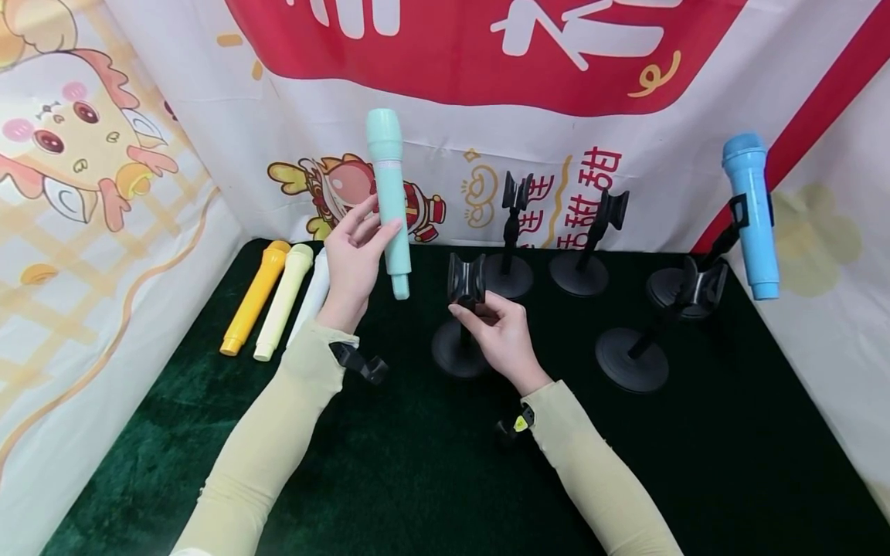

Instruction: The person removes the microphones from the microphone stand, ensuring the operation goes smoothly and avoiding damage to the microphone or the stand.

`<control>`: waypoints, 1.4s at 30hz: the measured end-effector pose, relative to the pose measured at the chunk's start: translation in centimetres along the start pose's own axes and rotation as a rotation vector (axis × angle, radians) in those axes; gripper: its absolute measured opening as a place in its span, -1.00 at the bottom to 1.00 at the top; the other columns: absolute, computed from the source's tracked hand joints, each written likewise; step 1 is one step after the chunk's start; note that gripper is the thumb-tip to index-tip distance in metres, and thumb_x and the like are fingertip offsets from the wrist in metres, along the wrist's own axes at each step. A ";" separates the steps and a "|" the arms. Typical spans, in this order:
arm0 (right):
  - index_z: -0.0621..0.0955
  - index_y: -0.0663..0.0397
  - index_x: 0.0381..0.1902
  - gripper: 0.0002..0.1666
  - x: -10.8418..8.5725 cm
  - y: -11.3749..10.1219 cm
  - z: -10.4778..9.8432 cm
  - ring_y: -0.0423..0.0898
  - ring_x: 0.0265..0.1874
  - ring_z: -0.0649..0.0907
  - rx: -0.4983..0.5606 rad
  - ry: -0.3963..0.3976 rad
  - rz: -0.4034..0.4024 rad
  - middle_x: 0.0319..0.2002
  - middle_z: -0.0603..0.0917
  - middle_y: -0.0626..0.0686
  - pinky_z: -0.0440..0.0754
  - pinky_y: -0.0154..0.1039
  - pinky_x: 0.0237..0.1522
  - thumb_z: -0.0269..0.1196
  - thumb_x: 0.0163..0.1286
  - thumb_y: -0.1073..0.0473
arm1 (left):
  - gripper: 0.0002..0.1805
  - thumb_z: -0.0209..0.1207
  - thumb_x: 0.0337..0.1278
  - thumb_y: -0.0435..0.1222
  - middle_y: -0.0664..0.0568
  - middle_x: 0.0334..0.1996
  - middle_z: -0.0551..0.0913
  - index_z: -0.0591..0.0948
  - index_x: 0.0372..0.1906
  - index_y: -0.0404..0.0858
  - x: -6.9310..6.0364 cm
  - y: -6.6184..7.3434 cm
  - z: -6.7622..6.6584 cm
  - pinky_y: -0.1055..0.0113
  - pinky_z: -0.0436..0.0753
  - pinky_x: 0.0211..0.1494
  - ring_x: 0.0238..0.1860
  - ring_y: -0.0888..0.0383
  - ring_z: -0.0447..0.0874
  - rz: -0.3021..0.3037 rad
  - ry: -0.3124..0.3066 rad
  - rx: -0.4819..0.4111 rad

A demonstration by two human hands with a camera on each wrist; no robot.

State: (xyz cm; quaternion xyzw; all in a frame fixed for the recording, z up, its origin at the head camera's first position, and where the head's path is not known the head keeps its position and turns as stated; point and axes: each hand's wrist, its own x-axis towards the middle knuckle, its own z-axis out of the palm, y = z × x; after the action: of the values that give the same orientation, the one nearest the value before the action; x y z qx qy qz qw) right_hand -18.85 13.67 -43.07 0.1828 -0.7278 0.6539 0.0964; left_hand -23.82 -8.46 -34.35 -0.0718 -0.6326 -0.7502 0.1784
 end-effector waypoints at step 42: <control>0.74 0.09 0.04 -0.73 -0.2 -1.3 0.0 0.00 -0.12 0.75 -0.039 -0.006 0.005 -0.02 0.74 0.09 0.67 -0.20 0.05 0.37 0.43 0.17 | -0.46 0.41 0.25 -0.15 -0.10 0.05 0.73 0.62 0.30 -0.18 -3.8 -7.0 -10.7 0.07 0.68 0.06 -0.09 0.03 0.77 -0.264 0.013 0.573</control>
State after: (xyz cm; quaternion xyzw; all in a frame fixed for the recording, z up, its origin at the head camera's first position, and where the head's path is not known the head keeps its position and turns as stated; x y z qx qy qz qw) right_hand -18.15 13.60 -42.00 0.1808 -0.7411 0.6394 0.0960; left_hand -21.57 -17.28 -44.10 0.0688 -0.8211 -0.5585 0.0963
